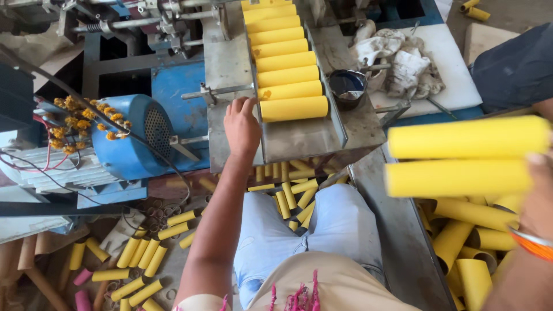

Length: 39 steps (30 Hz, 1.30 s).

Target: The person repeatedly picks up yellow cylindrical objects from a bin and places them onto a conveyor belt. The cylinders are handled one at a time or in small groups and moved from a pile to the machine.

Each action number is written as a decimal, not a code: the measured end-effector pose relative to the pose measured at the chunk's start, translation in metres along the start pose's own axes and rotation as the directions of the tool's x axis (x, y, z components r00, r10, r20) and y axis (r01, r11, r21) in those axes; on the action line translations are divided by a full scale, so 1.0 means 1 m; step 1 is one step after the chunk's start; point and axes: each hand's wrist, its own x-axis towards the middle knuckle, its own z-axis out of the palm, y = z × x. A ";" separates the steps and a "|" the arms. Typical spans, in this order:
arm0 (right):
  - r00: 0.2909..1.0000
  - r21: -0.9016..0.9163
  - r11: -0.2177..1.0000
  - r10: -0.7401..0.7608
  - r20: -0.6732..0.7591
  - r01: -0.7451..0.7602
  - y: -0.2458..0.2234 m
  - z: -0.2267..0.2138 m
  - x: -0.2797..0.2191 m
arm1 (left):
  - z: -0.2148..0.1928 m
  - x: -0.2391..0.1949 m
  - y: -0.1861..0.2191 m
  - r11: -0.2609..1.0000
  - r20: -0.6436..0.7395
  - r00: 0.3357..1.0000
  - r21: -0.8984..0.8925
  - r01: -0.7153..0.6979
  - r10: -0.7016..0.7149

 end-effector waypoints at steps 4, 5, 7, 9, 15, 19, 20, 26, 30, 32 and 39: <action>0.985 0.237 0.968 0.048 0.169 -0.087 0.033 0.089 0.014 | -0.031 -0.016 0.015 0.990 0.037 0.998 -0.131 0.049 -0.045; 0.981 0.203 0.976 0.038 0.192 -0.078 0.044 0.109 0.017 | -0.036 -0.020 0.021 0.981 0.036 0.998 -0.186 0.063 -0.057; 0.972 0.161 0.985 0.017 0.236 -0.056 0.067 0.153 0.021 | -0.044 -0.026 0.031 0.962 0.098 0.993 -0.260 0.088 -0.064; 0.973 0.058 0.995 0.066 0.222 -0.081 0.084 0.194 0.027 | -0.046 -0.028 0.039 0.955 0.164 0.986 -0.291 0.061 -0.013; 0.951 -0.327 0.906 -0.196 0.239 0.269 0.101 0.299 0.018 | -0.004 -0.007 0.055 0.972 0.422 0.876 -0.077 -0.220 0.232; 0.847 -0.465 0.741 -0.265 0.460 0.485 0.106 0.279 0.024 | 0.031 0.001 0.047 0.961 0.691 0.713 0.102 -0.256 0.117; 0.839 -0.469 0.715 -0.322 0.439 0.519 0.110 0.261 0.030 | 0.035 0.000 0.041 0.959 0.733 0.675 0.123 -0.256 0.086; 0.915 -0.620 0.785 0.248 0.319 0.004 0.160 0.061 0.033 | 0.031 -0.005 0.041 0.937 0.702 0.701 0.152 -0.315 0.122; 0.786 -0.767 0.623 0.391 0.479 0.157 0.202 -0.038 0.000 | 0.026 -0.016 0.088 0.958 0.548 0.788 -0.110 -0.264 0.280; 0.731 -0.798 0.536 0.422 0.536 0.276 0.222 -0.045 -0.024 | 0.034 -0.030 0.123 0.933 0.505 0.784 -0.222 -0.285 0.360; 0.817 -0.846 0.501 0.402 0.414 0.182 0.265 -0.029 -0.047 | 0.053 -0.064 0.209 0.798 0.535 0.609 -0.512 -0.317 0.585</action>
